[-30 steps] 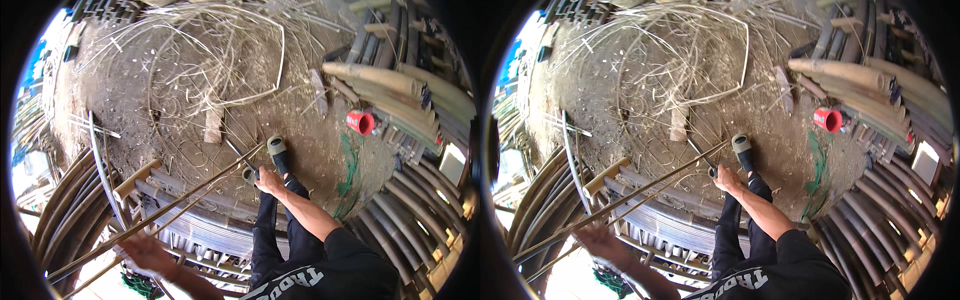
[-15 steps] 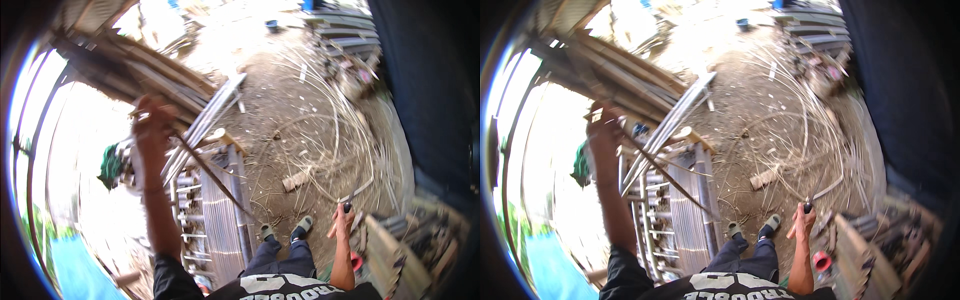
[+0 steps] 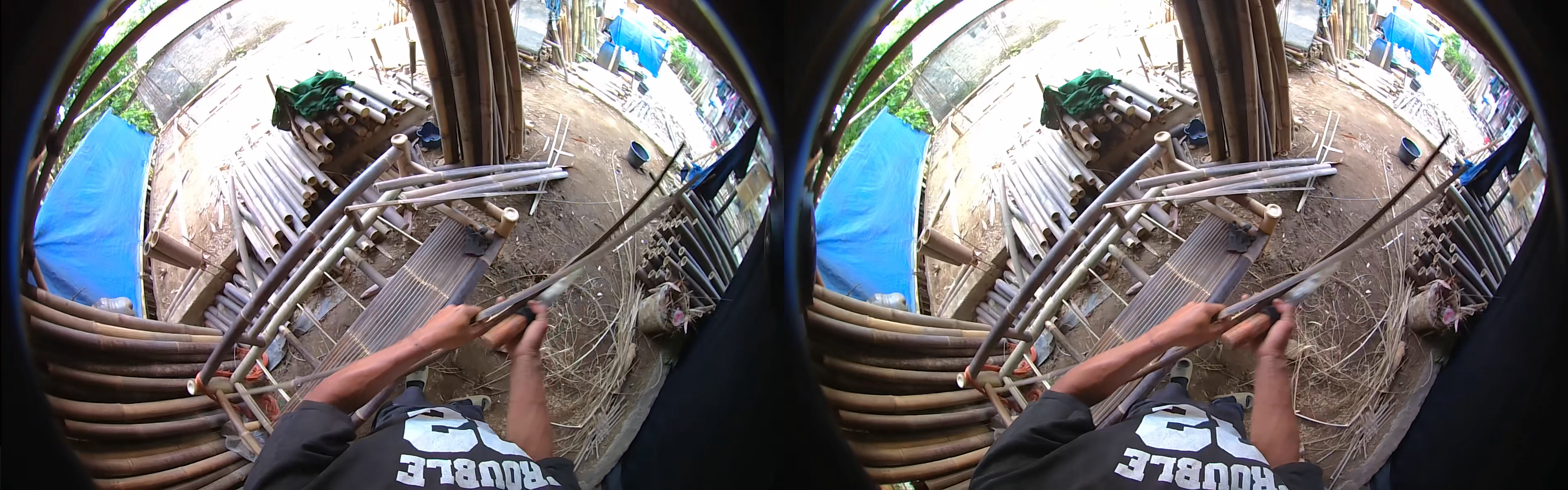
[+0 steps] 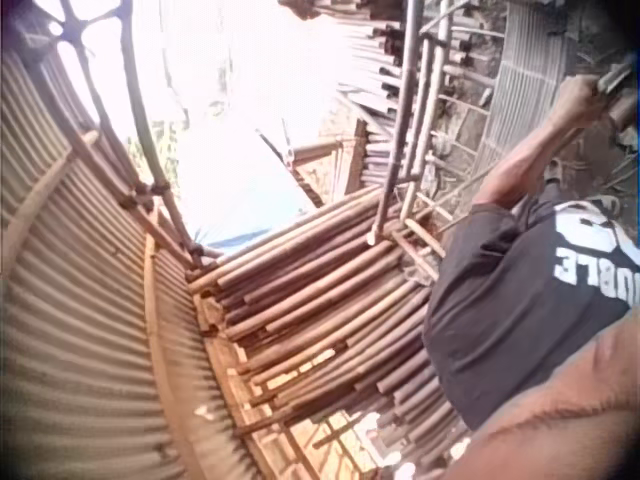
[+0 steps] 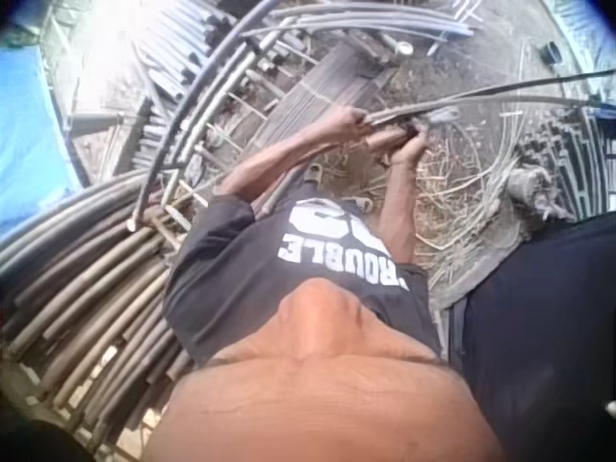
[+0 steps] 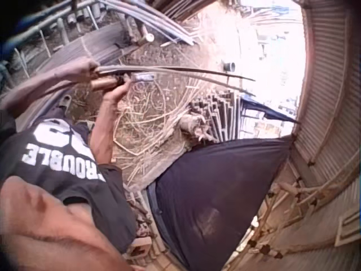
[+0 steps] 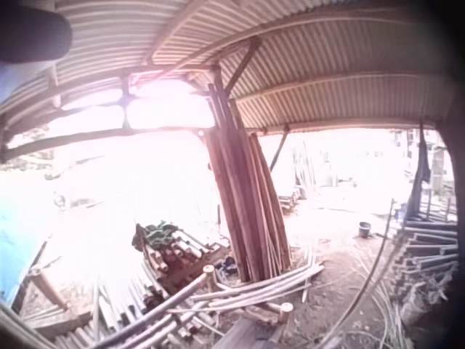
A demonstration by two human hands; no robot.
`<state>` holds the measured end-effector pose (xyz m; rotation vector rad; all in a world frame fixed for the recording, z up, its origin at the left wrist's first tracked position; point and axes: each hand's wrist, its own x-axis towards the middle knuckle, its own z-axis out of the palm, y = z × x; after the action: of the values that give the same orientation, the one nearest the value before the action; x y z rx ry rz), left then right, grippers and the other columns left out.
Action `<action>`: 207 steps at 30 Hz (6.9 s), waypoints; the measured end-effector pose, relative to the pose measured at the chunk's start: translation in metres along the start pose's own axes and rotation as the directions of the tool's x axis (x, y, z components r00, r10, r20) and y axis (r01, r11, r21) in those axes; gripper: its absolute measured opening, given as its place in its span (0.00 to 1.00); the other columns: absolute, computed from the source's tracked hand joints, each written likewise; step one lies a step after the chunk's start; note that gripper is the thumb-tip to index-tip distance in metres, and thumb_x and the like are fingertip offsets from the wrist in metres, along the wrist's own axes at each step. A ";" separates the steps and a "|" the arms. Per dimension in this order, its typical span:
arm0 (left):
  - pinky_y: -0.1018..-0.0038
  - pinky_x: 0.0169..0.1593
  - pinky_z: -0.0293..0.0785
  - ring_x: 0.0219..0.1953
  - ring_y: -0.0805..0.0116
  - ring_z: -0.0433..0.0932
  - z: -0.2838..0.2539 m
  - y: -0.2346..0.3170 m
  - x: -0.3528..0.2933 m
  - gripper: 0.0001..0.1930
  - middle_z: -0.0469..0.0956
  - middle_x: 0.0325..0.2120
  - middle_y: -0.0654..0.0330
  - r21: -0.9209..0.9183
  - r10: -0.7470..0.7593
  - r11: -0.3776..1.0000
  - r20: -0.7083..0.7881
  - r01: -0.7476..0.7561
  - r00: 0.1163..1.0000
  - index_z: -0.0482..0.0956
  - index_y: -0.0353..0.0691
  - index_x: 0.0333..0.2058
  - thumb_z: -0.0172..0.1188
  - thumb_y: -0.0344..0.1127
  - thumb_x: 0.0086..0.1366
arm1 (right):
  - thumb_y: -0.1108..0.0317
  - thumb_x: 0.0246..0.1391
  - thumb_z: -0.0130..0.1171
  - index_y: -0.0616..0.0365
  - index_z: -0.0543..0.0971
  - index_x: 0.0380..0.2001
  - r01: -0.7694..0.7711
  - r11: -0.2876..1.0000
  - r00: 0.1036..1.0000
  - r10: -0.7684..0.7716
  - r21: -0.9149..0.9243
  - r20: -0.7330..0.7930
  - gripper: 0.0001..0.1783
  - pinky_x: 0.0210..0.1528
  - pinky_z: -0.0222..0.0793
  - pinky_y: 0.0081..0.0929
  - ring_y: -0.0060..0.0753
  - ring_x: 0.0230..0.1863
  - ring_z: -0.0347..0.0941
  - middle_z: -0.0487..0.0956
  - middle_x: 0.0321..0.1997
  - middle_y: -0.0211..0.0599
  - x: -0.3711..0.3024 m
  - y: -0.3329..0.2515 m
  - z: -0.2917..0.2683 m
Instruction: The person uses a machete to split a long bamboo pole into thin strips. They repeatedly strike the pole against a wooden block to drive the blade through the material, then place the finished strips onto a woven bamboo mat.
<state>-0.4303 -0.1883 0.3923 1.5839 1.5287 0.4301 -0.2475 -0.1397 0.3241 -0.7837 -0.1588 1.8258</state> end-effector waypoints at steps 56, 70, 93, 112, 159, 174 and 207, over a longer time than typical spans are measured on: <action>0.84 0.12 0.50 0.12 0.81 0.53 0.122 0.271 0.132 0.22 0.54 0.16 0.67 -0.147 0.624 0.302 -0.717 -0.942 0.312 0.54 0.49 0.25 0.39 0.57 0.73 | 0.65 0.63 0.52 0.62 0.72 0.32 -0.070 0.856 0.666 -0.342 -0.512 -0.663 0.10 0.20 0.70 0.24 0.23 0.21 0.73 0.74 0.24 0.33 -0.245 -0.122 -0.261; 0.83 0.16 0.53 0.16 0.80 0.53 0.218 0.276 0.152 0.24 0.56 0.19 0.67 -0.248 0.728 0.287 -0.571 -0.925 0.379 0.57 0.47 0.24 0.44 0.59 0.71 | 0.61 0.60 0.53 0.64 0.75 0.38 0.070 0.131 0.875 -0.485 -0.989 -0.003 0.15 0.33 0.77 0.41 0.53 0.33 0.79 0.78 0.33 0.52 -0.162 -0.209 -0.221; 0.81 0.18 0.47 0.16 0.79 0.52 0.271 0.309 0.177 0.30 0.52 0.15 0.69 -0.353 0.619 0.205 -0.675 -0.913 0.401 0.49 0.50 0.16 0.42 0.63 0.70 | 0.61 0.62 0.53 0.60 0.72 0.32 0.145 0.136 0.848 -0.527 -0.980 0.052 0.12 0.17 0.73 0.36 0.37 0.15 0.71 0.71 0.21 0.39 -0.098 -0.221 -0.252; 0.81 0.19 0.47 0.15 0.79 0.52 0.271 0.312 0.181 0.29 0.52 0.15 0.70 -0.323 0.617 0.253 -0.672 -0.912 0.409 0.49 0.50 0.16 0.43 0.61 0.70 | 0.65 0.57 0.58 0.64 0.76 0.32 0.334 0.094 0.773 -0.597 -0.938 0.215 0.11 0.24 0.75 0.34 0.43 0.23 0.77 0.76 0.25 0.44 -0.097 -0.256 -0.198; 0.75 0.25 0.51 0.19 0.75 0.55 0.348 0.093 0.310 0.21 0.56 0.18 0.74 -0.563 0.699 0.368 -0.358 -0.740 0.619 0.60 0.55 0.20 0.40 0.57 0.69 | 0.62 0.62 0.53 0.59 0.75 0.26 0.114 0.050 0.908 -0.410 -0.992 0.084 0.14 0.16 0.67 0.32 0.33 0.14 0.69 0.67 0.15 0.34 0.165 -0.051 -0.580; 0.85 0.21 0.60 0.21 0.80 0.63 0.231 0.110 0.199 0.19 0.67 0.26 0.66 -0.610 0.020 0.402 -0.740 -0.683 0.672 0.72 0.44 0.38 0.40 0.51 0.75 | 0.49 0.59 0.58 0.54 0.76 0.32 0.293 0.904 0.663 0.042 0.311 -0.747 0.18 0.23 0.68 0.24 0.22 0.21 0.71 0.80 0.26 0.34 0.116 -0.131 -0.386; 0.83 0.25 0.60 0.21 0.84 0.62 0.117 0.061 -0.023 0.18 0.66 0.20 0.72 -0.347 0.019 0.936 -0.128 -0.062 0.992 0.74 0.32 0.55 0.50 0.36 0.72 | 0.33 0.60 0.45 0.54 0.68 0.25 0.525 -0.580 0.675 -0.163 -0.623 0.720 0.32 0.17 0.72 0.36 0.37 0.16 0.74 0.72 0.16 0.36 -0.092 -0.103 -0.070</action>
<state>-0.3080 -0.2418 0.3801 1.3297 1.4177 0.7911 -0.1081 -0.1977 0.3576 -1.2633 -2.2517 0.3106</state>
